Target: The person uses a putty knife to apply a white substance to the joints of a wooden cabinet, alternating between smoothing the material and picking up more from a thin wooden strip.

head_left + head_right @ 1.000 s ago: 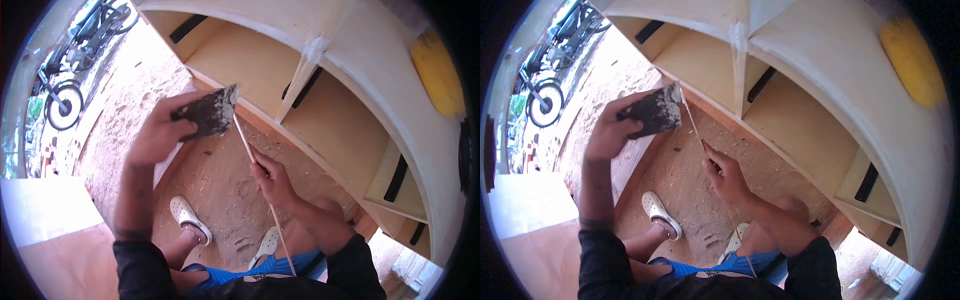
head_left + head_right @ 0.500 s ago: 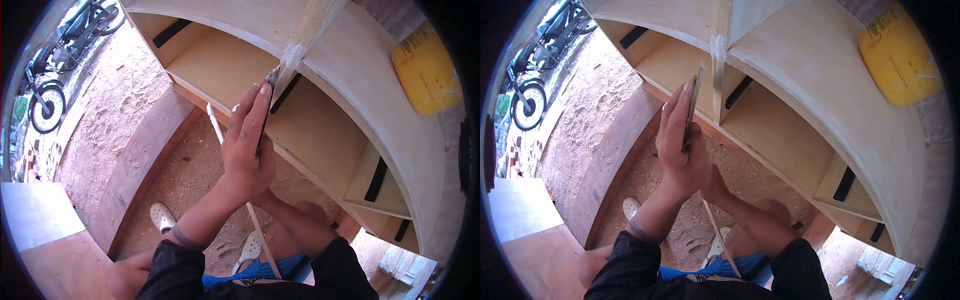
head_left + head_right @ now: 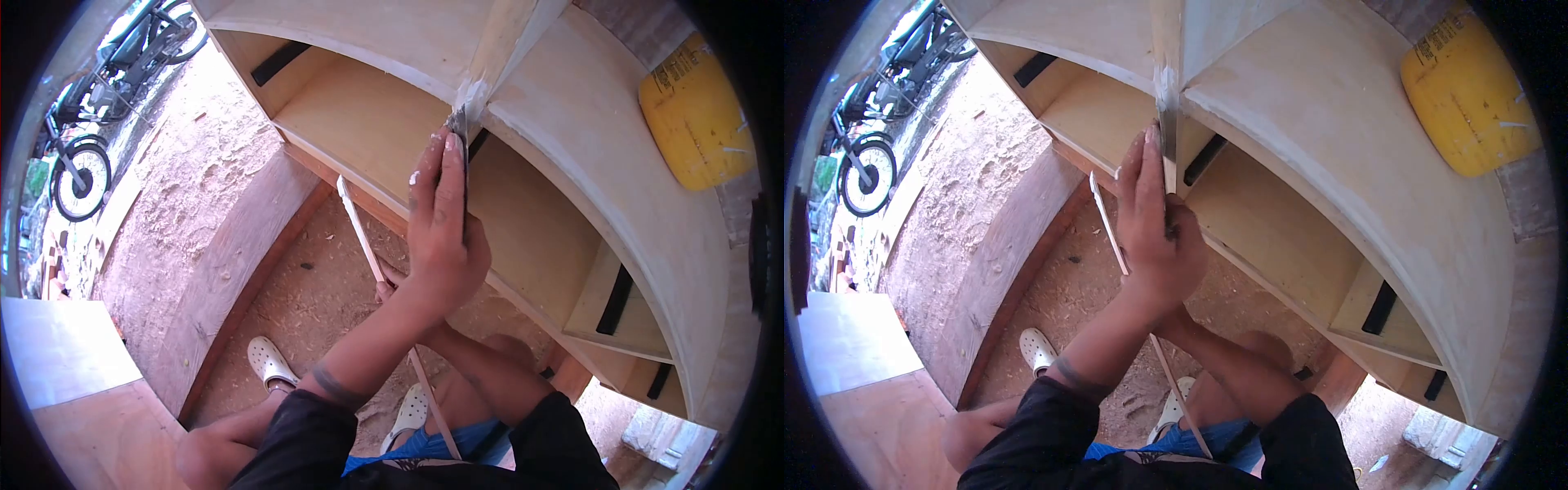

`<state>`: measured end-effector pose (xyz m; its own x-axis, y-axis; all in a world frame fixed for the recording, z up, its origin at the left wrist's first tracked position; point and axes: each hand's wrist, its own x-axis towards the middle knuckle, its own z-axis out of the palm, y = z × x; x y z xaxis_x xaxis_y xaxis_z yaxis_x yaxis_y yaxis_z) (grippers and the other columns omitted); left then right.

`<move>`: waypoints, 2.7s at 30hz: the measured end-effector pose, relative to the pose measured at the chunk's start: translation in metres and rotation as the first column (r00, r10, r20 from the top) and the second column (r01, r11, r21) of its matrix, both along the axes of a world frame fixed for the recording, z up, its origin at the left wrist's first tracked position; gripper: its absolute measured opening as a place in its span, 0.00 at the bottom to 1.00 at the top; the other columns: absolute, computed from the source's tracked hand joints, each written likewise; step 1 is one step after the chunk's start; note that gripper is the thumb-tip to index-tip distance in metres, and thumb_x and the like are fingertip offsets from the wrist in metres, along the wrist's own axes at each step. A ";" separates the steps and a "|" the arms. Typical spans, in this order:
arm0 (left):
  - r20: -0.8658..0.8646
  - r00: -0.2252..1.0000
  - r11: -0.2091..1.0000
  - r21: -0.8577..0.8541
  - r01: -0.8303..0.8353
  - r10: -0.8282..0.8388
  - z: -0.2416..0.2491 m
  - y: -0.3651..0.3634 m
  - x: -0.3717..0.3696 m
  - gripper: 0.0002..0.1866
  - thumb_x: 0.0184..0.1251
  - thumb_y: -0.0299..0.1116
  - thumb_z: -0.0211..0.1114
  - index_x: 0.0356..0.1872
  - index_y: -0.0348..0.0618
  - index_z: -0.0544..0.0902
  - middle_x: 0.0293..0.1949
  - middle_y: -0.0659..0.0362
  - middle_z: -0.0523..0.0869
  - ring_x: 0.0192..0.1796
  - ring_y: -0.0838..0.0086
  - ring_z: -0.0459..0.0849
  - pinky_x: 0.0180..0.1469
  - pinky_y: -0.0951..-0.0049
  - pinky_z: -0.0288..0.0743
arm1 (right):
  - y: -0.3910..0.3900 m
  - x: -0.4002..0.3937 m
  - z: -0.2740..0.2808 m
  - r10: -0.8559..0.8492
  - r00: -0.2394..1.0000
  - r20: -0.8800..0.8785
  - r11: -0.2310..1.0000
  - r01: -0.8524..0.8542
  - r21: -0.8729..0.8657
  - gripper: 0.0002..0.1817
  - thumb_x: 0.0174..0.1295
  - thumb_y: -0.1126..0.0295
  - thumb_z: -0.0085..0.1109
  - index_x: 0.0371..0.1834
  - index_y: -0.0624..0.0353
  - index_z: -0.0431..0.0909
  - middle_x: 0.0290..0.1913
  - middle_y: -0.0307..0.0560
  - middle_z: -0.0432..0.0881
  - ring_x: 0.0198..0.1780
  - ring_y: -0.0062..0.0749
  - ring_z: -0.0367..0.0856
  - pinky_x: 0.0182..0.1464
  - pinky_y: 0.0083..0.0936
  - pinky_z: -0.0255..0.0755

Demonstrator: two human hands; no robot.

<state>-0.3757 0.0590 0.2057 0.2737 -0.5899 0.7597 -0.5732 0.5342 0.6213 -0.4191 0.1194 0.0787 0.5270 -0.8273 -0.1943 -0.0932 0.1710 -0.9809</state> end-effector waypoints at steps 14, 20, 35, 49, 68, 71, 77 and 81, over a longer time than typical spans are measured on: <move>0.076 0.993 0.981 0.165 -0.098 0.086 -0.028 -0.008 -0.015 0.41 0.44 0.11 0.50 0.68 0.29 0.53 0.64 0.32 0.55 0.65 0.37 0.58 0.66 0.50 0.56 | -0.003 -0.001 -0.015 -0.026 0.991 -0.127 0.954 -0.013 -0.298 0.26 0.69 0.67 0.46 0.70 0.55 0.58 0.29 0.33 0.72 0.26 0.13 0.68 0.27 0.13 0.67; 0.253 0.966 0.960 0.280 -0.024 -0.050 -0.008 0.027 0.056 0.36 0.45 0.11 0.51 0.64 0.33 0.64 0.60 0.40 0.68 0.61 0.46 0.68 0.63 0.55 0.62 | -0.005 -0.011 -0.012 0.074 0.981 -0.180 0.997 -0.079 -0.020 0.20 0.66 0.66 0.48 0.56 0.68 0.71 0.29 0.42 0.76 0.25 0.23 0.75 0.28 0.25 0.76; 0.608 0.794 0.993 -0.094 0.067 0.004 0.053 -0.006 0.083 0.25 0.47 0.15 0.60 0.51 0.44 0.80 0.52 0.54 0.80 0.55 0.58 0.78 0.57 0.60 0.71 | -0.008 -0.009 0.030 0.063 0.992 -0.106 0.991 -0.049 0.125 0.27 0.67 0.66 0.46 0.69 0.57 0.58 0.24 0.36 0.68 0.22 0.15 0.67 0.21 0.19 0.74; 0.229 0.951 0.954 0.264 0.144 -0.207 -0.021 0.014 0.099 0.27 0.46 0.15 0.54 0.51 0.43 0.79 0.51 0.56 0.81 0.54 0.63 0.78 0.57 0.62 0.71 | -0.012 -0.013 0.007 0.003 1.000 -0.028 0.990 0.001 0.138 0.26 0.68 0.64 0.46 0.69 0.55 0.60 0.25 0.36 0.69 0.20 0.14 0.67 0.20 0.17 0.72; 0.496 0.868 0.952 0.275 -0.137 -0.018 -0.071 0.069 0.113 0.33 0.42 0.11 0.55 0.57 0.42 0.75 0.58 0.48 0.73 0.62 0.52 0.70 0.64 0.53 0.63 | -0.013 -0.001 0.043 -0.005 0.991 0.134 0.983 -0.020 0.182 0.25 0.70 0.67 0.44 0.70 0.55 0.57 0.28 0.37 0.70 0.22 0.13 0.69 0.24 0.15 0.72; 0.544 0.839 0.941 0.296 -0.162 -0.027 -0.097 0.068 0.119 0.35 0.41 0.14 0.57 0.58 0.45 0.73 0.59 0.50 0.73 0.63 0.53 0.69 0.64 0.49 0.60 | -0.010 -0.002 0.045 0.006 0.988 0.153 0.994 -0.023 0.110 0.25 0.70 0.67 0.44 0.70 0.56 0.57 0.28 0.37 0.71 0.22 0.13 0.69 0.24 0.15 0.72; 0.398 0.917 0.875 0.443 -0.196 0.004 -0.118 0.076 0.151 0.29 0.44 0.09 0.51 0.51 0.40 0.79 0.55 0.48 0.77 0.59 0.53 0.73 0.61 0.60 0.67 | -0.013 -0.007 0.041 -0.055 0.995 0.079 0.993 0.047 0.105 0.25 0.68 0.68 0.48 0.68 0.59 0.60 0.28 0.34 0.69 0.23 0.12 0.66 0.25 0.14 0.68; 0.096 0.987 0.800 0.598 0.047 -0.130 -0.041 0.061 0.159 0.28 0.42 0.09 0.46 0.48 0.36 0.80 0.49 0.44 0.81 0.52 0.53 0.79 0.58 0.64 0.70 | -0.012 -0.003 0.035 -0.099 0.993 0.058 0.995 0.099 0.001 0.26 0.65 0.69 0.53 0.65 0.62 0.64 0.28 0.34 0.68 0.25 0.12 0.64 0.27 0.13 0.64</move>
<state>-0.2171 0.1195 0.1652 0.1252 -0.9525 0.2776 -0.6363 0.1376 0.7590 -0.4216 0.1071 0.1136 0.4527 -0.8765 -0.1639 -0.0187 0.1744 -0.9845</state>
